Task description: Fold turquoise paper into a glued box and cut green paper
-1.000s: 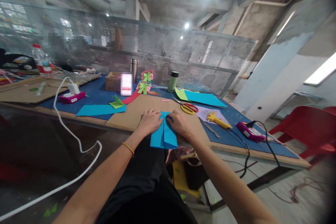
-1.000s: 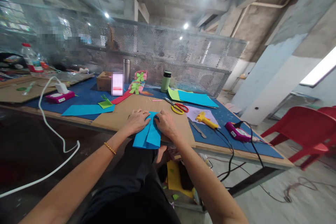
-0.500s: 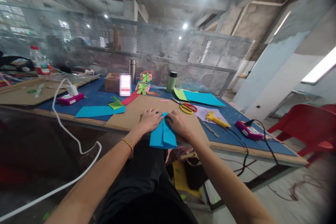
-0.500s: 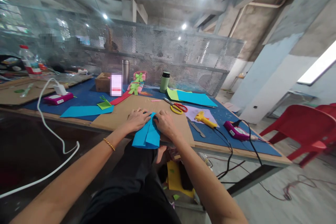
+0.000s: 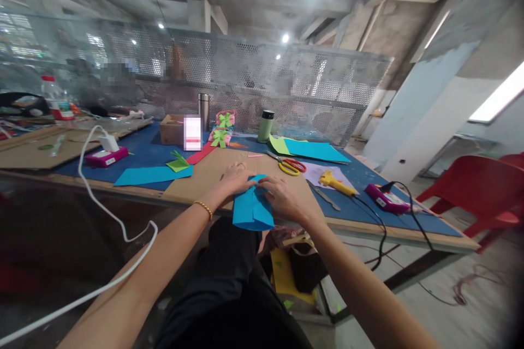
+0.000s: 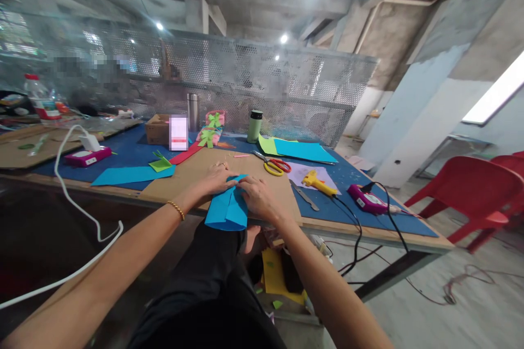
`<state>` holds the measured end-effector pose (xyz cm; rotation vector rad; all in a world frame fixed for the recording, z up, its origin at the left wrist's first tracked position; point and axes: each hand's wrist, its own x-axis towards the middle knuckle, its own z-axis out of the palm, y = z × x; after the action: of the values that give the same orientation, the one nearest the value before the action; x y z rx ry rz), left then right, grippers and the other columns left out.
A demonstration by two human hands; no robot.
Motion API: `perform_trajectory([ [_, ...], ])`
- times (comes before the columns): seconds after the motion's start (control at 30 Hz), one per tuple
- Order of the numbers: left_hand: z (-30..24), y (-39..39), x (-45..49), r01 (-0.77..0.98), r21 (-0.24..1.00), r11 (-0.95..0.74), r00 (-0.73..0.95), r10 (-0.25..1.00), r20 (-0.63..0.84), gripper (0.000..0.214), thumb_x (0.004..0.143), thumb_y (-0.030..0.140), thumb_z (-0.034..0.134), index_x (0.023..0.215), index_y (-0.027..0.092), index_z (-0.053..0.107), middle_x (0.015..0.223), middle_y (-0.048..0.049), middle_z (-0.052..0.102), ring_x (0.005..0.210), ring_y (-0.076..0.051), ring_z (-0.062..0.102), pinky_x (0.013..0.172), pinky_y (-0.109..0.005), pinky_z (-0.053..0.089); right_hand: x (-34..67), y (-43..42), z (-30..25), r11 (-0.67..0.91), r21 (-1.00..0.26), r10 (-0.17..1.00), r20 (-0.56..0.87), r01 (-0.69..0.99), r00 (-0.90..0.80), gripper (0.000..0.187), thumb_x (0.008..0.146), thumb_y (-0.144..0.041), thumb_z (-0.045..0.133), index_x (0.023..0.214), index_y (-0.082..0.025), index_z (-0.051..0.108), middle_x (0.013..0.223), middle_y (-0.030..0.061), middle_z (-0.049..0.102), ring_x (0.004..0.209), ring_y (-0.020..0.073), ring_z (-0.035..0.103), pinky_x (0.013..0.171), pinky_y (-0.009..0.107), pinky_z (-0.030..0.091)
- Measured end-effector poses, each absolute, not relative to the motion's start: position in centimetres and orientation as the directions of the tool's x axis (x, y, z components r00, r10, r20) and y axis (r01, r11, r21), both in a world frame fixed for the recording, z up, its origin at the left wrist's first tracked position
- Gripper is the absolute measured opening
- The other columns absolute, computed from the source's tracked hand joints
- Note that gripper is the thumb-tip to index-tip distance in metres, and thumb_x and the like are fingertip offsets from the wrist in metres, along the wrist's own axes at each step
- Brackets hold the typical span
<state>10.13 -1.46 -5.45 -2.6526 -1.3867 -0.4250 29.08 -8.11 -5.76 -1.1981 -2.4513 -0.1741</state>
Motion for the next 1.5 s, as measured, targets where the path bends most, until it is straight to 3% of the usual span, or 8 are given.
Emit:
perform_trajectory([
  [0.13, -5.2, -1.2, 10.2, 0.817, 0.038, -0.576, 0.546, 0.792, 0.272, 0.046, 0.092, 0.049, 0.050, 0.131, 0.032, 0.066, 0.125, -0.0133, 0.063, 0.119, -0.033, 0.054, 0.101, -0.046, 0.042, 29.7, -9.0, -6.2, 0.802, -0.147, 0.565, 0.497, 0.578, -0.658, 0.037, 0.082, 0.001, 0.044, 0.097, -0.017, 0.072, 0.099, 0.0082, 0.073, 0.093, 0.0187, 0.066, 0.088, 0.032, 0.048],
  [0.4, -5.1, -1.1, 10.4, 0.814, 0.063, -0.577, 0.543, 0.796, 0.268, 0.048, 0.091, 0.053, 0.050, 0.130, 0.030, 0.067, 0.124, -0.0138, 0.064, 0.120, -0.033, 0.054, 0.101, -0.046, 0.042, 30.6, -10.2, -5.0, 0.747, -0.233, 0.634, 0.532, 0.623, -0.561, 0.032, 0.074, 0.003, 0.046, 0.075, -0.018, 0.070, 0.078, 0.0027, 0.070, 0.072, 0.0146, 0.063, 0.072, 0.025, 0.047],
  [0.53, -5.2, -1.6, 10.5, 0.813, 0.047, -0.580, 0.546, 0.788, 0.284, 0.053, 0.090, 0.060, 0.049, 0.129, 0.029, 0.066, 0.123, -0.0148, 0.063, 0.119, -0.034, 0.055, 0.101, -0.047, 0.041, 29.8, -7.7, -5.2, 0.609, -0.226, 0.721, 0.557, 0.761, -0.412, 0.030, 0.086, -0.004, 0.047, 0.099, -0.016, 0.071, 0.103, 0.0096, 0.071, 0.095, 0.0192, 0.065, 0.085, 0.028, 0.048],
  [0.67, -4.7, -1.8, 10.3, 0.813, 0.051, -0.580, 0.548, 0.792, 0.270, 0.055, 0.089, 0.061, 0.050, 0.130, 0.028, 0.066, 0.125, -0.0154, 0.064, 0.119, -0.036, 0.055, 0.101, -0.049, 0.043, 29.0, -5.9, -6.2, 0.517, -0.169, 0.816, 0.394, 0.839, -0.423, 0.035, 0.093, -0.011, 0.048, 0.124, -0.012, 0.062, 0.126, 0.0166, 0.066, 0.116, 0.0241, 0.061, 0.098, 0.035, 0.045],
  [0.87, -4.0, -1.3, 8.3, 0.738, 0.247, -0.628, 0.559, 0.774, 0.298, 0.044, 0.099, 0.033, 0.034, 0.124, 0.020, 0.067, 0.129, -0.0104, 0.066, 0.118, -0.024, 0.059, 0.100, -0.035, 0.044, 29.2, -5.8, -6.6, 0.490, -0.134, 0.852, 0.283, 0.861, -0.441, 0.046, 0.093, -0.011, 0.044, 0.138, -0.012, 0.054, 0.142, 0.0168, 0.058, 0.128, 0.0246, 0.056, 0.108, 0.039, 0.040],
  [1.1, -5.1, -3.0, 7.2, 0.763, 0.105, -0.637, 0.598, 0.759, 0.256, 0.039, 0.096, 0.024, 0.038, 0.117, 0.028, 0.070, 0.124, -0.0067, 0.067, 0.116, -0.028, 0.056, 0.095, -0.044, 0.043, 29.2, -5.5, -6.7, 0.497, -0.051, 0.841, 0.275, 0.866, -0.466, 0.042, 0.096, -0.013, 0.040, 0.135, -0.012, 0.057, 0.139, 0.0155, 0.060, 0.127, 0.0238, 0.055, 0.108, 0.037, 0.038],
  [1.27, -4.9, -1.6, 8.6, 0.755, 0.037, -0.655, 0.629, 0.739, 0.243, 0.035, 0.096, 0.035, 0.044, 0.118, 0.029, 0.071, 0.111, -0.0107, 0.064, 0.104, -0.027, 0.056, 0.089, -0.040, 0.044, 28.5, -6.0, -5.7, 0.487, 0.024, 0.848, 0.227, 0.873, -0.479, 0.041, 0.095, -0.009, 0.041, 0.131, -0.016, 0.059, 0.130, 0.0145, 0.062, 0.121, 0.0218, 0.055, 0.102, 0.034, 0.039],
  [1.5, -5.8, 0.7, 9.5, 0.765, -0.055, -0.641, 0.632, 0.732, 0.254, 0.050, 0.094, 0.015, 0.039, 0.130, 0.035, 0.066, 0.113, -0.0129, 0.058, 0.105, -0.028, 0.053, 0.088, -0.040, 0.042, 27.5, -6.6, -4.7, 0.428, 0.071, 0.881, 0.188, 0.901, -0.434, 0.039, 0.095, -0.009, 0.042, 0.128, -0.016, 0.061, 0.127, 0.0155, 0.059, 0.118, 0.0232, 0.052, 0.098, 0.034, 0.038],
])
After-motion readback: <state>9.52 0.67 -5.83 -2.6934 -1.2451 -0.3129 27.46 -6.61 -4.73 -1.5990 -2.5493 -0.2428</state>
